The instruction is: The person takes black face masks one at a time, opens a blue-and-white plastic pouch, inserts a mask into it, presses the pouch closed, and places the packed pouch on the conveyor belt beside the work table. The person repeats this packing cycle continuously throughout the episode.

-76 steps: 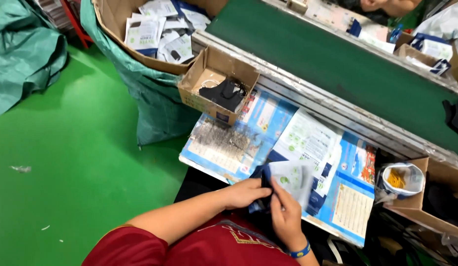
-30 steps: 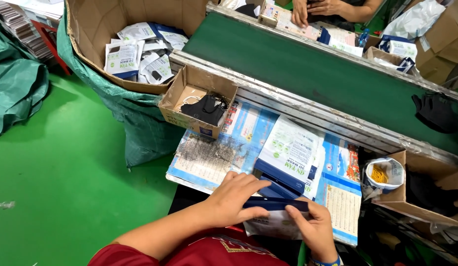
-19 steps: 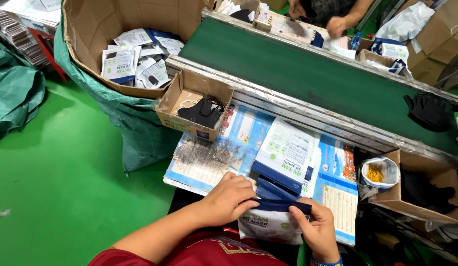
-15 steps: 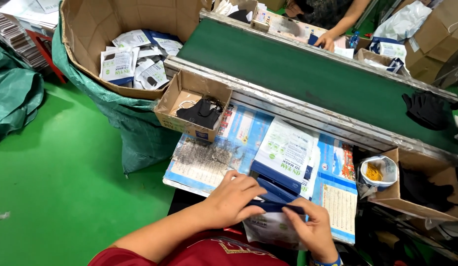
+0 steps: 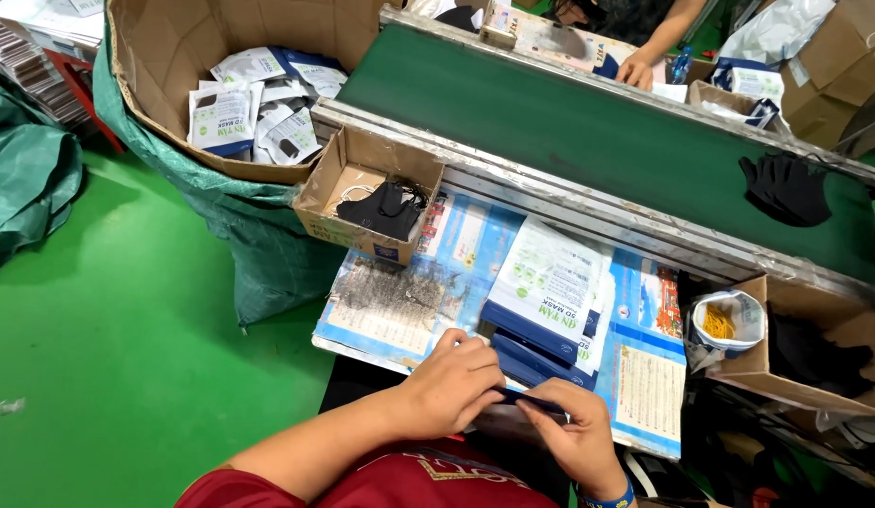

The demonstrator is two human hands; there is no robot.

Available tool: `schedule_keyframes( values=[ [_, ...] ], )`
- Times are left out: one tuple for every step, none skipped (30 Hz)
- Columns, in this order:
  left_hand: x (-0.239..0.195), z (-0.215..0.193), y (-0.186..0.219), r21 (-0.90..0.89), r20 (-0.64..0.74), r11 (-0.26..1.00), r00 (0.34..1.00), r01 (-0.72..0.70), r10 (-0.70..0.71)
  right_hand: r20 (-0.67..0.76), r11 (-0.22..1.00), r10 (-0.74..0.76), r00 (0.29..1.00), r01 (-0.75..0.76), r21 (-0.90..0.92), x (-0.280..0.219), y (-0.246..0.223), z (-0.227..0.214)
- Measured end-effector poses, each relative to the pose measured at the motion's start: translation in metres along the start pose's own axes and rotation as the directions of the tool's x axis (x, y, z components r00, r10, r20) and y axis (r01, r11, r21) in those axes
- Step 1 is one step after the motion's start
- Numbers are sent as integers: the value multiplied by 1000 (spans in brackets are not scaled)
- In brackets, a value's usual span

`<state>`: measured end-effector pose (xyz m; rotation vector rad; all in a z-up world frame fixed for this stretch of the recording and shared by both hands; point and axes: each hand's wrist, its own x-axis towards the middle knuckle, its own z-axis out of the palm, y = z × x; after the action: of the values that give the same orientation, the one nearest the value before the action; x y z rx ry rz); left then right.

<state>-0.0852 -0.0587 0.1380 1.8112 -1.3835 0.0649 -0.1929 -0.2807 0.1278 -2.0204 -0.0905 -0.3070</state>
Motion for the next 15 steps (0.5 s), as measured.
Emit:
schedule_keyframes(
  values=[
    [0, -1, 0, -5, 5, 1000, 1000, -4, 4, -2, 1000, -7, 1000, 7, -10, -1, 1, -1],
    [0, -2, -1, -10, 9, 1000, 1000, -9, 9, -5, 1000, -15, 1000, 15, -21, -1, 1, -2],
    [1, -3, -1, -11, 9, 1000, 1000, -8, 8, -3, 1000, -14, 1000, 14, -21, -3, 4, -7],
    [1, -4, -1, -8, 4, 1000, 1000, 20, -20, -11, 1000, -4, 1000, 4, -11, -4, 6, -13],
    [1, -5, -1, -6, -1, 999, 999, 48, -48, -18, 1000, 5, 1000, -5, -1, -6, 9, -18],
    [-3, -1, -5, -8, -4, 999, 999, 53, -53, -13, 1000, 7, 1000, -7, -1, -7, 8, -22],
    [-7, 3, -8, -48, 65, 995, 994, 90, -87, 12, 998, 58, 998, -58, -27, -8, 6, -27],
    [-11, 5, -12, -82, 132, 988, 984, 129, -118, 37, 993, 105, 994, -103, -52, -8, 5, -30],
    [-10, 2, -11, -81, 128, 988, 984, 134, -123, 43, 994, 103, 994, -101, -51, -7, 8, -28],
    [-8, 0, -9, -75, 109, 992, 989, 106, -97, 41, 992, 122, 992, -121, -34, -8, 11, -28],
    [-7, -2, -8, -69, 90, 995, 993, 77, -71, 39, 990, 141, 989, -140, -18, -8, 14, -27],
    [-6, -5, -6, -74, 88, 994, 994, 79, -72, 42, 989, 144, 989, -143, -21, -7, 14, -23],
    [-5, -7, -5, -127, 41, 989, 997, 69, -64, 39, 998, 65, 997, -65, -6, -6, 14, -19],
    [-6, -8, -3, -185, 5, 981, 998, 59, -59, 29, 1000, -4, 1000, 3, 13, -10, 13, -13],
    [-7, -8, -2, -196, 13, 979, 998, 63, -62, 26, 1000, 10, 1000, -11, 13, -11, 14, -13]
  ],
)
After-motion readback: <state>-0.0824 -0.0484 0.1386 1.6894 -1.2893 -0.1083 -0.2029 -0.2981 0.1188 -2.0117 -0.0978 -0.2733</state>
